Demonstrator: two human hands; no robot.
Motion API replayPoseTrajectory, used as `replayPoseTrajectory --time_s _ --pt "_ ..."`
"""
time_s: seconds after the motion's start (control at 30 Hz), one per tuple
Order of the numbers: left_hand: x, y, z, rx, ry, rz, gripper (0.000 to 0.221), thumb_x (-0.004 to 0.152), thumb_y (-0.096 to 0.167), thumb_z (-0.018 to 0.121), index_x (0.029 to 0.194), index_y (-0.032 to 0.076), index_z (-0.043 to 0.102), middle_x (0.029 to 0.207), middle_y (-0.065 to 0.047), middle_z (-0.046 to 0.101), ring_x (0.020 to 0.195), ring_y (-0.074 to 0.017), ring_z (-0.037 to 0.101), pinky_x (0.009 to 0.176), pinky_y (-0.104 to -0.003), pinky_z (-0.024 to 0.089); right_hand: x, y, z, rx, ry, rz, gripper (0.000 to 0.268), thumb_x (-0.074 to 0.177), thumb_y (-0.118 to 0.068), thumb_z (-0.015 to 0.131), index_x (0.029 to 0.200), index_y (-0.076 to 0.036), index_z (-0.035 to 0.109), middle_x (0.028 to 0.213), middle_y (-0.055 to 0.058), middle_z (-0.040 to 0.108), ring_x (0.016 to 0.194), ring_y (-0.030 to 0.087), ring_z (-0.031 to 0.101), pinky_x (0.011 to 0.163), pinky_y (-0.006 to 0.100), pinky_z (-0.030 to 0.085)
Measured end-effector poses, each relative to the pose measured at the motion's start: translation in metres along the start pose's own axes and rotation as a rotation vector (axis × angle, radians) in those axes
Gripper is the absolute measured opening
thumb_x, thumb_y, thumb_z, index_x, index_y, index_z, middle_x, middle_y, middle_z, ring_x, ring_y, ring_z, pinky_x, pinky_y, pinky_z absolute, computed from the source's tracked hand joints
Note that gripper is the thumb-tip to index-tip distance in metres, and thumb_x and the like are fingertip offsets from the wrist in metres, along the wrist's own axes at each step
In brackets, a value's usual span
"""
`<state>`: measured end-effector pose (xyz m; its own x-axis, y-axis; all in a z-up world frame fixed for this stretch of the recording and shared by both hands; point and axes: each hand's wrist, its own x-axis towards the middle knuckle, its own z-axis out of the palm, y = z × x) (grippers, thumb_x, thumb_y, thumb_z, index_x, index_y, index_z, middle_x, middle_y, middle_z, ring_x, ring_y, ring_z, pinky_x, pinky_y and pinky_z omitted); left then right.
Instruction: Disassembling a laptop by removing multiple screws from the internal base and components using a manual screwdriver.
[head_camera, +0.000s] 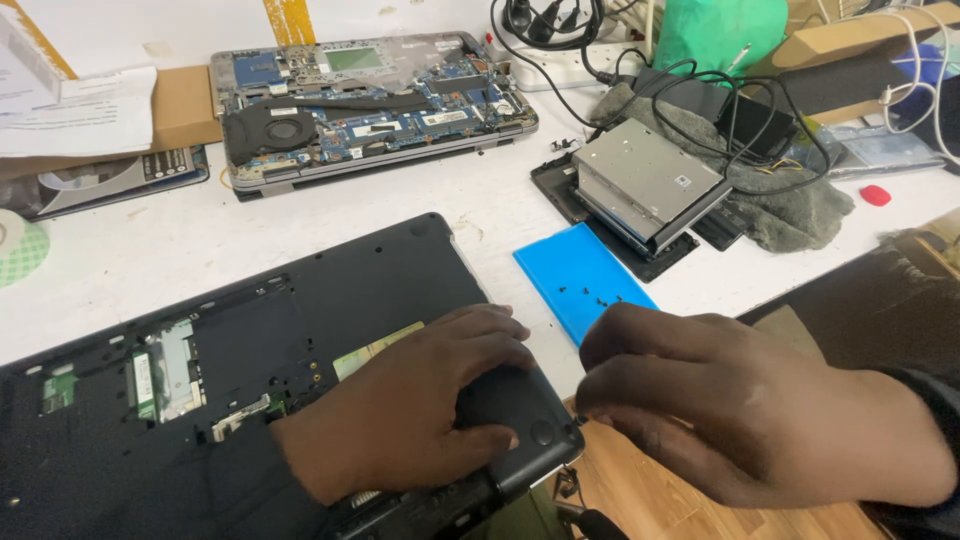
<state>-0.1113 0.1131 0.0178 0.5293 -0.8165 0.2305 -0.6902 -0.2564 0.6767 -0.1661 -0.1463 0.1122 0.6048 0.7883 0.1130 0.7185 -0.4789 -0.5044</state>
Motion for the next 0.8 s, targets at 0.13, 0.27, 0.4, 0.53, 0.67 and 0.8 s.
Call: replayPoseTrajectory --time_s 0.13,0.27,0.4,0.53,0.67,0.8 --pt "-0.002 -0.002 0.001 -0.028 0.025 0.014 0.055 0.084 0.040 0.069 0.127 0.006 0.064 0.146 -0.020 0.059 0.146 -0.0408 0.045 0.109 -0.059 0.040 -0.005 0.000 -0.007 -0.050 0.061 -0.076 0.030 0.102 -0.023 0.048 0.117 -0.008 0.069 0.103 0.015 0.065 0.080 0.030 0.070 0.063 0.040 0.053" --pt "-0.003 0.000 0.000 -0.019 -0.009 -0.071 0.058 0.084 0.040 0.073 0.134 0.012 0.062 0.153 -0.016 0.053 0.150 -0.0400 0.037 0.107 -0.065 0.039 -0.006 0.006 -0.004 -0.076 0.082 -0.109 0.029 0.101 -0.023 0.049 0.116 -0.008 0.070 0.101 0.015 0.066 0.083 0.028 0.073 0.063 0.039 0.054" --pt "-0.002 0.000 0.000 -0.004 -0.008 -0.058 0.057 0.083 0.038 0.073 0.131 0.009 0.064 0.149 -0.017 0.057 0.147 -0.0373 0.043 0.107 -0.059 0.040 -0.007 0.012 0.004 -0.019 0.033 -0.028 0.030 0.103 -0.026 0.048 0.118 -0.012 0.070 0.107 0.014 0.065 0.085 0.030 0.069 0.063 0.048 0.050" --pt "-0.001 0.003 -0.003 -0.007 -0.055 -0.095 0.058 0.086 0.040 0.072 0.135 0.011 0.062 0.154 -0.016 0.053 0.150 -0.0383 0.038 0.107 -0.064 0.037 -0.007 0.010 0.003 -0.005 0.027 0.010 0.029 0.102 -0.027 0.051 0.117 -0.013 0.071 0.108 0.013 0.067 0.079 0.030 0.071 0.060 0.049 0.048" --pt "-0.002 0.001 0.001 0.005 0.025 -0.007 0.055 0.081 0.035 0.072 0.128 0.006 0.065 0.146 -0.018 0.060 0.146 -0.0392 0.044 0.110 -0.058 0.039 -0.004 0.003 -0.003 -0.079 0.033 -0.029 0.029 0.103 -0.026 0.048 0.113 -0.012 0.071 0.104 0.011 0.065 0.078 0.025 0.069 0.061 0.039 0.053" --pt "-0.002 0.000 0.001 0.012 0.022 0.002 0.054 0.081 0.036 0.072 0.127 0.007 0.065 0.144 -0.018 0.061 0.145 -0.0382 0.046 0.109 -0.057 0.040 -0.002 0.006 0.001 -0.064 0.020 -0.043 0.031 0.104 -0.028 0.045 0.115 -0.011 0.069 0.105 0.013 0.063 0.076 0.030 0.067 0.061 0.043 0.050"
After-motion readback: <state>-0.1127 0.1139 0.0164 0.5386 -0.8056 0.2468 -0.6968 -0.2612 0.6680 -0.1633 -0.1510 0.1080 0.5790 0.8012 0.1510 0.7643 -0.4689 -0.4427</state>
